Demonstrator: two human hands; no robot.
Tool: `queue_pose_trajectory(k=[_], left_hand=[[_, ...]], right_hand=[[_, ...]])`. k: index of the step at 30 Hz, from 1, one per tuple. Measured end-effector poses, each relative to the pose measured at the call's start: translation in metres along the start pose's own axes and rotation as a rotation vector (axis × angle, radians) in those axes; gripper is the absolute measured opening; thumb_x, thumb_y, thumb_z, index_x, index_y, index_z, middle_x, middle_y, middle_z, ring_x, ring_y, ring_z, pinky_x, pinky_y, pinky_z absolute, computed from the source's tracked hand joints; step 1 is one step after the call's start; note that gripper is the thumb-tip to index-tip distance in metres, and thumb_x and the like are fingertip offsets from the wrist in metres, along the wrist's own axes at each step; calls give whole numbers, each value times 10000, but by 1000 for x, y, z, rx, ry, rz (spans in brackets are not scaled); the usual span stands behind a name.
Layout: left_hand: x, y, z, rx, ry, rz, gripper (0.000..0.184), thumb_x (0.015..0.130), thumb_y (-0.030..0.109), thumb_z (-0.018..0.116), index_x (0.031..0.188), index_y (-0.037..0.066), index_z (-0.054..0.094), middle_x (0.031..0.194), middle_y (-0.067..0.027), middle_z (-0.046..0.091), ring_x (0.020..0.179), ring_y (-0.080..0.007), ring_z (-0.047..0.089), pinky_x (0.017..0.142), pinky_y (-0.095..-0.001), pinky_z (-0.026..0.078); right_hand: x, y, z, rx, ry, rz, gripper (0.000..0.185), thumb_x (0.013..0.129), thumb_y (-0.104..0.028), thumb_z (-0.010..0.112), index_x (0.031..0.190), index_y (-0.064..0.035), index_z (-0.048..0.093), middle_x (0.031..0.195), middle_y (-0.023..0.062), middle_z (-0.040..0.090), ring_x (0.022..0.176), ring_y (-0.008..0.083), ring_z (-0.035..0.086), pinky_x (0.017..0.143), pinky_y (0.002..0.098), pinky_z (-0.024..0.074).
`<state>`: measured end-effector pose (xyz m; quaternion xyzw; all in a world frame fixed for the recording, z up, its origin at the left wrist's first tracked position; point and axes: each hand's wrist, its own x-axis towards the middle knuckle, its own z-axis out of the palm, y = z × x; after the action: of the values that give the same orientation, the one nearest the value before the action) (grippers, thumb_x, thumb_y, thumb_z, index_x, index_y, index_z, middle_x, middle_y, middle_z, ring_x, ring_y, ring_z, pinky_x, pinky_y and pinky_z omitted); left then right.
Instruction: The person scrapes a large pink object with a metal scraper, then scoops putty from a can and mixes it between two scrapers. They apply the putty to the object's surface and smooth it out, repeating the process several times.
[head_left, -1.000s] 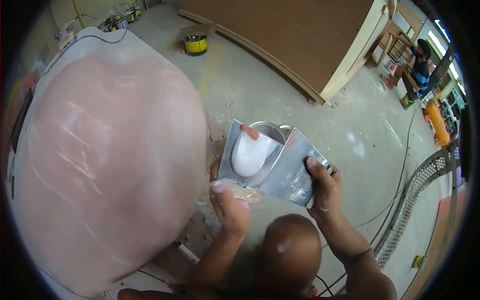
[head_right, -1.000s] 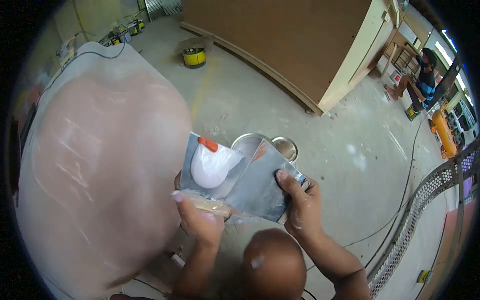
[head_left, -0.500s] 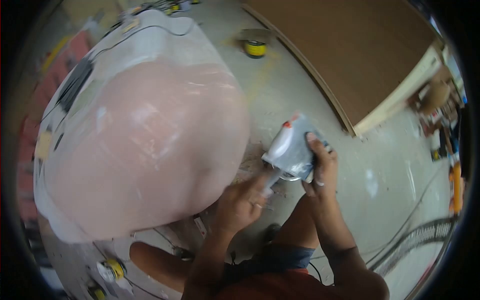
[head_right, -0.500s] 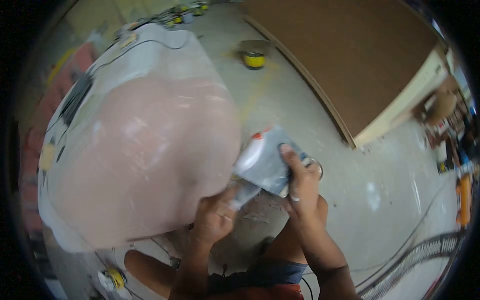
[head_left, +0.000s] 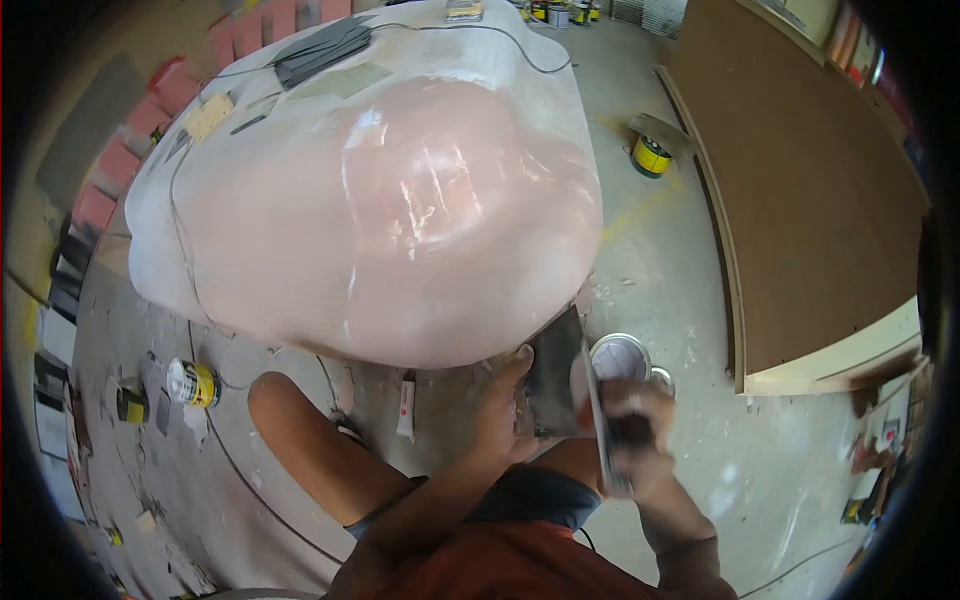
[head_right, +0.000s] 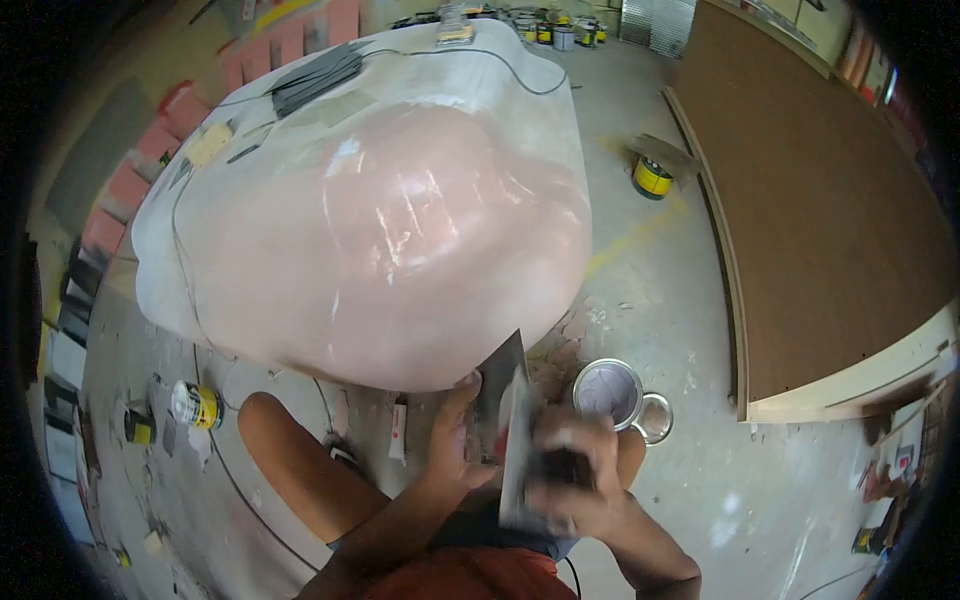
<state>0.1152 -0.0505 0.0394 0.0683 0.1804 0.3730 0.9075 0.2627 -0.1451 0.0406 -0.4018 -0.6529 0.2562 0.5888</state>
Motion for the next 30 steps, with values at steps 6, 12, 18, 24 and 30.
queue_pose_trajectory(k=[6,12,18,24,30], left_hand=[[-19,25,-16,262,-143,60,424,914,266,564,1203,-42,537,1126,-135,603,1026,-206,614,877,-377,516],[-32,59,-13,418,-1,222,445,912,297,534,1221,-23,515,1145,-152,612,1024,-251,623,875,-379,521],[-59,101,-59,768,166,362,368,939,305,545,1105,-16,615,1024,-71,624,867,-159,556,821,-313,445],[-92,164,-83,1001,100,471,376,956,316,533,1053,-32,639,848,-60,595,798,-140,496,754,-305,416],[-122,218,-93,1132,196,459,394,967,319,524,966,-57,643,722,-103,577,695,-148,497,638,-338,405]], right_hand=[[44,34,-21,-849,-269,111,713,569,136,609,1225,-138,560,1210,177,440,1118,411,454,976,446,401],[92,-78,-14,-893,-327,-316,520,684,-77,664,1171,-238,584,1172,88,490,1126,298,488,965,397,425],[118,-113,55,-1351,-732,-479,243,810,-227,534,1043,-271,590,1123,20,519,1113,221,502,963,359,434],[133,-102,126,-1318,-878,-361,269,795,-203,548,1052,-271,594,1133,19,521,1092,208,500,964,347,425],[153,-103,183,-1277,-739,-350,266,779,-189,555,1028,-260,619,1110,29,530,1101,224,515,930,347,443]])
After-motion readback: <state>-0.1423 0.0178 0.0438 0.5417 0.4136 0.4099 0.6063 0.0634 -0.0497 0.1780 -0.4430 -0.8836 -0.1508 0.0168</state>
